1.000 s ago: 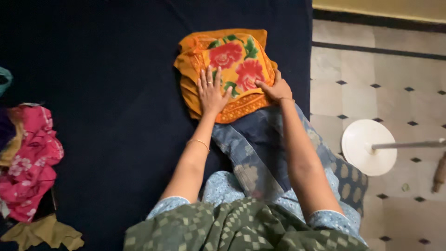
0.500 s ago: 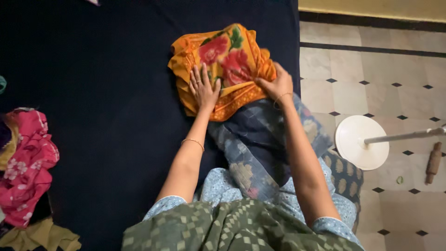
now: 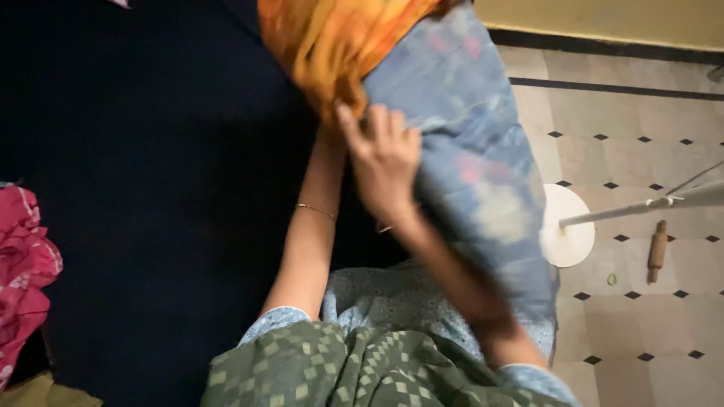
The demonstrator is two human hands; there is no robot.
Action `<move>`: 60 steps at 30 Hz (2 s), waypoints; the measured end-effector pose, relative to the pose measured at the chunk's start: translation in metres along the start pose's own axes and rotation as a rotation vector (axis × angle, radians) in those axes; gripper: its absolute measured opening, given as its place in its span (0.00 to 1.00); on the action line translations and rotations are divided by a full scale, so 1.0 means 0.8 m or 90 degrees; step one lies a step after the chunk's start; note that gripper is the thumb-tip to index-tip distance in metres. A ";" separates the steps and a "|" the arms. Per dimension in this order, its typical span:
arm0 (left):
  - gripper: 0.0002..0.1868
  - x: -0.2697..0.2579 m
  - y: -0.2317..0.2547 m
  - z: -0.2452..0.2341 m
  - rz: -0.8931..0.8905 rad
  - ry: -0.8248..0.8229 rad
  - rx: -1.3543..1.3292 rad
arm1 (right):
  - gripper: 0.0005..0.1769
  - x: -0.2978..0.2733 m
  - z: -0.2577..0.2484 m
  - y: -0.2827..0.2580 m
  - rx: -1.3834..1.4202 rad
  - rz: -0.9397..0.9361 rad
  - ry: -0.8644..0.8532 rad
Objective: The person wraps a floral-patterned orange cloth around a blue pillow, folds the edges, and ties the cloth with a string to secure it.
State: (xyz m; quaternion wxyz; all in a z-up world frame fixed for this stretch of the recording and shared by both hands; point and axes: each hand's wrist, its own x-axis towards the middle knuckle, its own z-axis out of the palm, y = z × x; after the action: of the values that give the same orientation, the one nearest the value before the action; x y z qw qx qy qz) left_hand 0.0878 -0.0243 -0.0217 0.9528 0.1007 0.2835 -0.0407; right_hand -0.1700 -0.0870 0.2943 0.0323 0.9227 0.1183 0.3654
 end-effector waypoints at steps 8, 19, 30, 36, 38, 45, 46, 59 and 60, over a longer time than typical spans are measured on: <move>0.26 -0.022 0.117 -0.095 0.387 0.155 0.252 | 0.36 -0.119 0.163 -0.046 0.255 -0.017 -0.390; 0.42 -0.119 0.013 0.037 0.845 -0.105 1.356 | 0.54 -0.139 0.263 0.075 0.198 0.071 -0.439; 0.24 -0.009 -0.021 0.015 0.974 -0.150 1.540 | 0.51 -0.163 0.312 0.079 0.212 0.074 -0.285; 0.16 -0.061 -0.029 -0.028 0.944 -0.125 1.481 | 0.55 -0.137 0.346 0.088 0.203 0.096 -0.280; 0.17 -0.084 -0.034 -0.036 0.952 -0.111 1.415 | 0.58 -0.127 0.343 0.098 0.189 0.091 -0.313; 0.23 -0.114 -0.024 -0.034 0.872 -0.210 1.373 | 0.58 -0.129 0.332 0.184 0.155 0.274 -0.392; 0.24 -0.114 -0.025 -0.033 0.870 -0.216 1.377 | 0.57 -0.133 0.328 0.200 0.161 0.342 -0.453; 0.32 -0.040 0.003 -0.032 0.789 -0.341 1.442 | 0.34 -0.111 0.350 0.297 0.050 0.305 -0.900; 0.32 -0.042 0.009 -0.026 0.783 -0.352 1.431 | 0.33 -0.092 0.343 0.282 0.046 0.347 -0.977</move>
State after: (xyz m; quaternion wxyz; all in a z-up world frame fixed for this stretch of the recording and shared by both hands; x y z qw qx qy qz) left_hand 0.0494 -0.0120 -0.0194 0.2380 0.9358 -0.2004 0.1658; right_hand 0.0091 -0.3159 0.0774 -0.0158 0.9129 -0.1539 -0.3778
